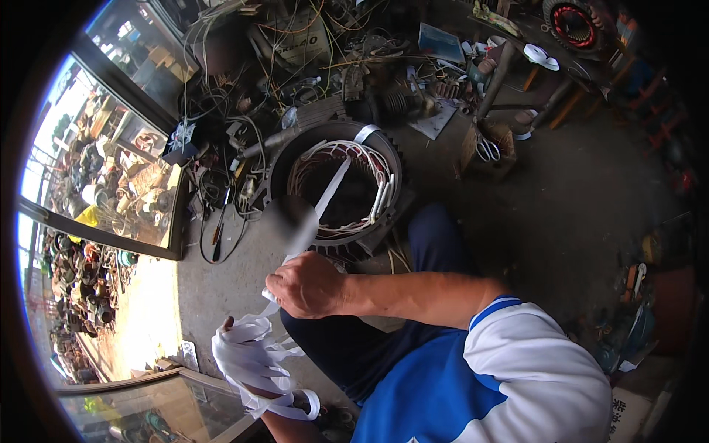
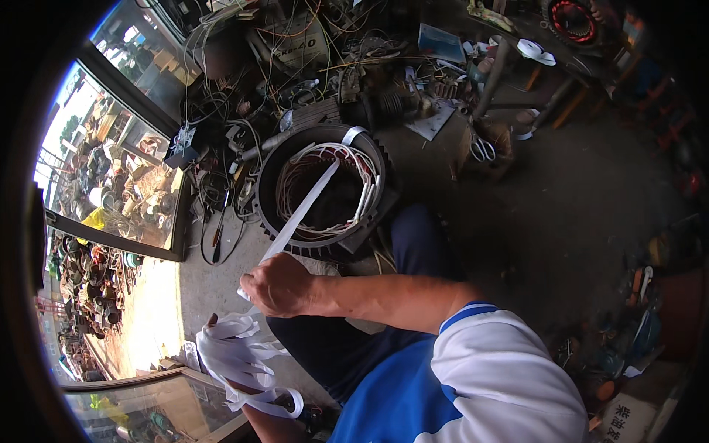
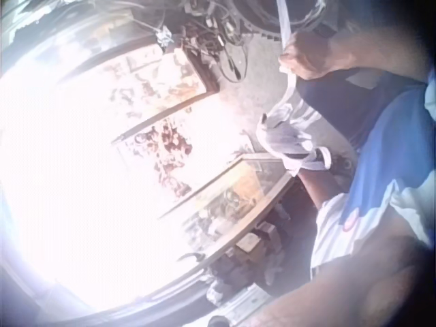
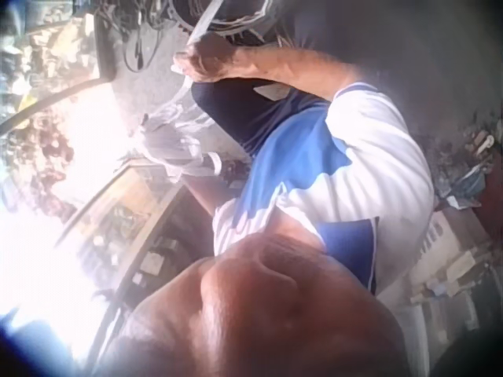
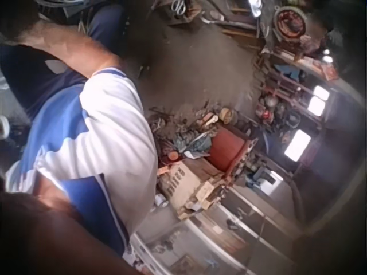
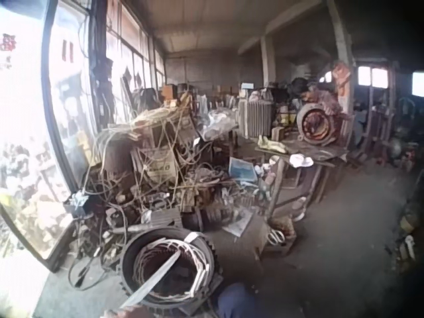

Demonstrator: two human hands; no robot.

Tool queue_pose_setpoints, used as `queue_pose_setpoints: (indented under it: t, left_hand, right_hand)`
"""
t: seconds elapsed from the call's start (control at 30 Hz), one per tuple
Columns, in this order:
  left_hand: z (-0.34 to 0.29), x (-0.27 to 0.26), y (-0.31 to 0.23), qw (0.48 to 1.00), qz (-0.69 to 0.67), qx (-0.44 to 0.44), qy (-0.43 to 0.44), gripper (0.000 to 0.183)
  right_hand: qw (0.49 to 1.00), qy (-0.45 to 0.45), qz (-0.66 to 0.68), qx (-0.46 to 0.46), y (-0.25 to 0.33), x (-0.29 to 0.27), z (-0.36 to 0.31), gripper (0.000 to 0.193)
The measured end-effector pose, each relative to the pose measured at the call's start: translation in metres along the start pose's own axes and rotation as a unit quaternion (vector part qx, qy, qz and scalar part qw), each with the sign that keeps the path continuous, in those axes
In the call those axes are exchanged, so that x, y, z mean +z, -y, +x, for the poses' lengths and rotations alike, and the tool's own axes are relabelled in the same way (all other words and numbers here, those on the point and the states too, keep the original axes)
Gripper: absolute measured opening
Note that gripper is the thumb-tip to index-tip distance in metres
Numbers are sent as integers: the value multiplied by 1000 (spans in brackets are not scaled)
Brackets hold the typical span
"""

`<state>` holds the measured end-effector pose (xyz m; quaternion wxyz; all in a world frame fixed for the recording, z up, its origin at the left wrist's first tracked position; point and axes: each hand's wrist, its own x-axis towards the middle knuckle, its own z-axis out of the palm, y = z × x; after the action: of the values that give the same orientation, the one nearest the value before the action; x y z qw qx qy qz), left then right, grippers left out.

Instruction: The person prepares strips of white insulating tape using scissors and then manually applies the tape to the internal copper windings of an electric motor.

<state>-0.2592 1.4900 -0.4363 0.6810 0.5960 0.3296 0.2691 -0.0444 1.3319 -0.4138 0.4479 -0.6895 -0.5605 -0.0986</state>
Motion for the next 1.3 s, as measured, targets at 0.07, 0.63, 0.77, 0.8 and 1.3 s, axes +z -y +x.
queue_pose_setpoints:
  t: [0.07,0.63,0.77,0.8,1.3]
  left_hand:
    - [-8,45,-10,995,-30,4,94,42]
    - [42,101,-2,989,136,48,-43,38]
    - [105,130,34,984,176,26,-11,37]
    - [102,134,23,980,195,26,-35,36]
    - [129,169,-15,956,281,36,-77,33]
  right_hand:
    - [1000,9,10,-10,28,1,1,14]
    - [903,-205,73,371,-232,-122,-34,16]
    - [692,-195,144,680,-389,-165,-140,39]
    - [664,-170,162,710,-404,-148,-133,45]
    - [676,39,309,668,-479,-120,-68,61]
